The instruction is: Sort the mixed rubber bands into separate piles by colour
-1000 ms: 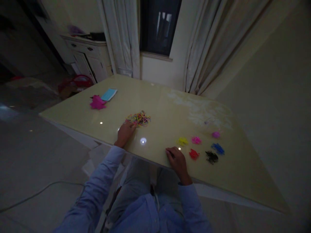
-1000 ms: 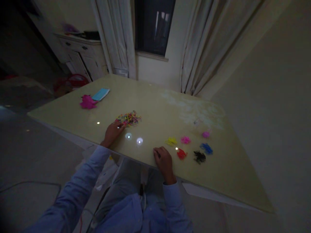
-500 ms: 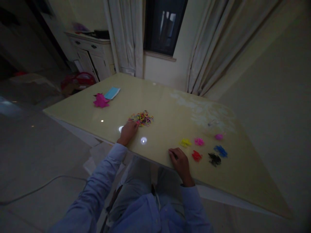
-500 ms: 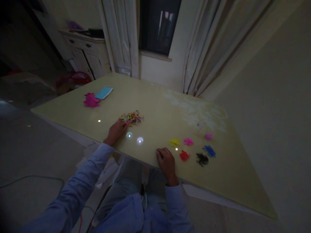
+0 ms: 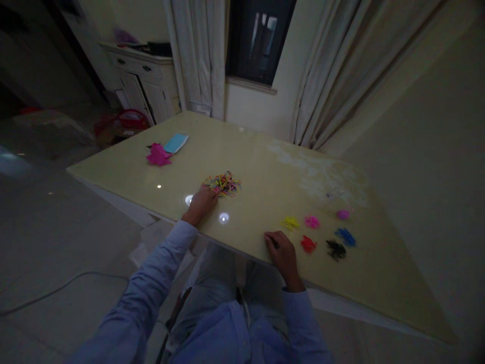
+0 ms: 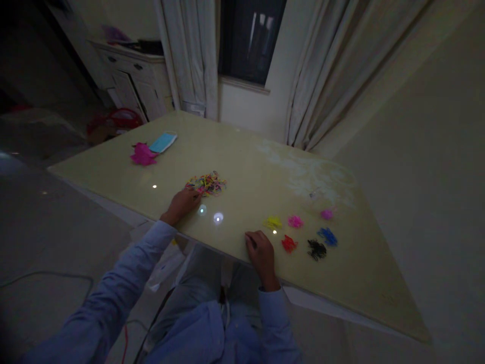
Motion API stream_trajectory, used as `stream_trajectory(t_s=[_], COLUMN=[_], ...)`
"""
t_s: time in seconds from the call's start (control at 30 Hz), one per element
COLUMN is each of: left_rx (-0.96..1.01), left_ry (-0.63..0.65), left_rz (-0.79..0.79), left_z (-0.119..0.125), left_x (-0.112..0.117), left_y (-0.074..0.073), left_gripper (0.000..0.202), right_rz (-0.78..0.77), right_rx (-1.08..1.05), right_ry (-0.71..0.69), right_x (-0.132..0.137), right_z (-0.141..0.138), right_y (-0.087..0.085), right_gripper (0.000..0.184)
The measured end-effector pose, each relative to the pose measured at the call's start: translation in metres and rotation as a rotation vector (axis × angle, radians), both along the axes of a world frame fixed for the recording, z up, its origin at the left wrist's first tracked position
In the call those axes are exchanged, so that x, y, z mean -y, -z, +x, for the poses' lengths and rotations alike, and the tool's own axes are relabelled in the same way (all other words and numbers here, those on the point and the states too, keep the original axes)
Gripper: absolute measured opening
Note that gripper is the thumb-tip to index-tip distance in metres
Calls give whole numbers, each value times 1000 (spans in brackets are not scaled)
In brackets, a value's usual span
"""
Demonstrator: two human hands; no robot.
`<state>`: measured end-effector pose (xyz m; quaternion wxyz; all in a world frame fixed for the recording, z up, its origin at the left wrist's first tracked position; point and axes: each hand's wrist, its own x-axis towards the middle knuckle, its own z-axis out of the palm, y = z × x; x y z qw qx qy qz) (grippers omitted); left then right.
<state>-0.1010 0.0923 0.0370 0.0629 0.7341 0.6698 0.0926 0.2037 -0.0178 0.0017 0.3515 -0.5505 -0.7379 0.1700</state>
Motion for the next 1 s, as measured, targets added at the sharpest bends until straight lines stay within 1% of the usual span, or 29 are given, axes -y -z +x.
stream_trajectory(t_s=[0.2, 0.3, 0.53, 0.6, 0.7, 0.8, 1.0], left_rx=[-24, -15, -32, -19, -4, -14, -27], left_ry=[-24, -75, -151, -149, -120, -102, -85], left_rz=[-7, -12, -12, -20, -12, -10, 4], left_z=[2, 2, -9, -13, -13, -9, -2], left_x=[1, 3, 8, 8, 8, 8, 8], left_y=[-2, -1, -3, -2, -1, -2, -7], left_gripper=[38, 36, 29, 28, 32, 36, 35], right_rz=[8, 14, 14, 14, 12, 14, -2], right_rx=[-19, -27, -47, -59, -74, -87, -96], right_ry=[-3, -8, -10, -8, -9, -16, -15], right_x=[0, 0, 1, 1, 1, 1, 1], right_z=[1, 1, 1, 0, -1, -1, -1], right_y=[0, -1, -2, -2, -4, -6, -9], right_gripper=[22, 22, 20, 20, 21, 21, 22])
